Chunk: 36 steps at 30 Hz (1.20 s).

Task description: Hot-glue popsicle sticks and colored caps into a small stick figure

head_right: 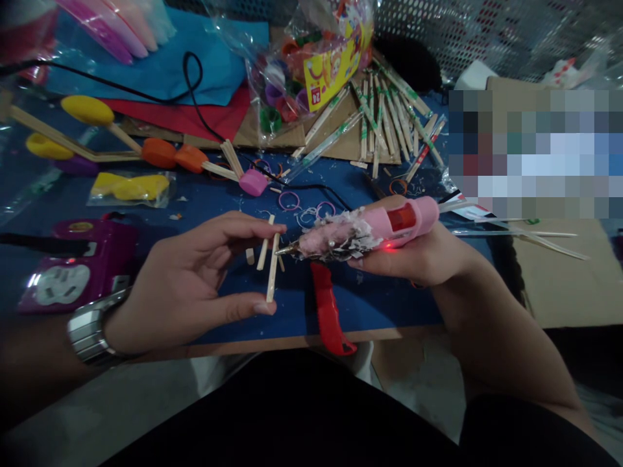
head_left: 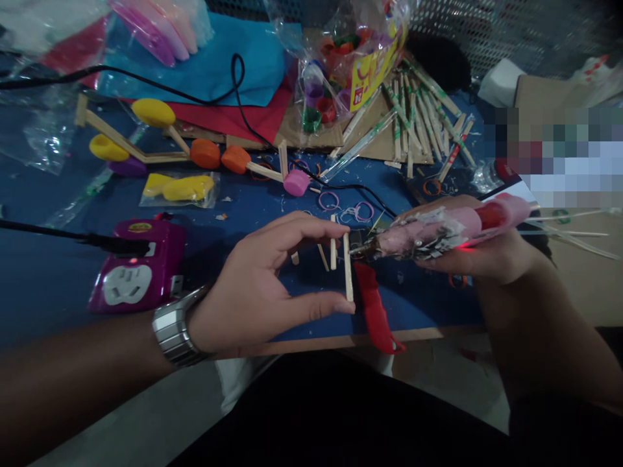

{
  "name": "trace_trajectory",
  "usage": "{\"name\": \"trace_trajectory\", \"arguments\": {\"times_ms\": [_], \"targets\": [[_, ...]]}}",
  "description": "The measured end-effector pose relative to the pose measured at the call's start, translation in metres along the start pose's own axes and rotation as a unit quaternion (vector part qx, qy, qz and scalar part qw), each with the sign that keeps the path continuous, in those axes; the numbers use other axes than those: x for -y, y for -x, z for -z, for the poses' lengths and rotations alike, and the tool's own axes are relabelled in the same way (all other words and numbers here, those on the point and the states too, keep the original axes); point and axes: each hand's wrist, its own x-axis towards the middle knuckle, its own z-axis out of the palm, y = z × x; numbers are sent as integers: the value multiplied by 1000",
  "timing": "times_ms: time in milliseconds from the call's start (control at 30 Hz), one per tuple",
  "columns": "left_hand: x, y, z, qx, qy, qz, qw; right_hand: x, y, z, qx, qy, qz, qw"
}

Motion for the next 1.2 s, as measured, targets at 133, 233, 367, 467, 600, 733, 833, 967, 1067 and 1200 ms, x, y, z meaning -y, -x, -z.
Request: {"name": "trace_trajectory", "arguments": {"times_ms": [133,233,367,467,600,733,833,967,1067,1200], "targets": [[0,0,1,2,-5,7,1000,0,2,1,-6,15,0,1000],[0,1,1,2,-2,-1,1000,0,1,0,-13,15,-6,1000],[1,2,0,-3,6,-5,1000,0,-2,-3,-25,17,8,1000],[0,1,0,-5,4,-13,1000,1,-2,-3,-26,15,6,1000],[-1,2,1,-1,2,-6,1000,1,-2,-2,-26,13,-3,1000],[-1,3,1,2,3,-4,1000,0,-4,-3,-27,7,18,999],[0,2,1,-1,3,-6,1000,0,-5,-3,-37,8,27,999],[-2,1,0,-3,8,-7,1000,1,-5,-2,-33,27,22,999],[-4,1,0,-2,8,-4,1000,1,-5,-2,-33,29,15,999],[-5,1,0,1,1,-4,1000,0,-4,-2,-33,12,13,999]]}}
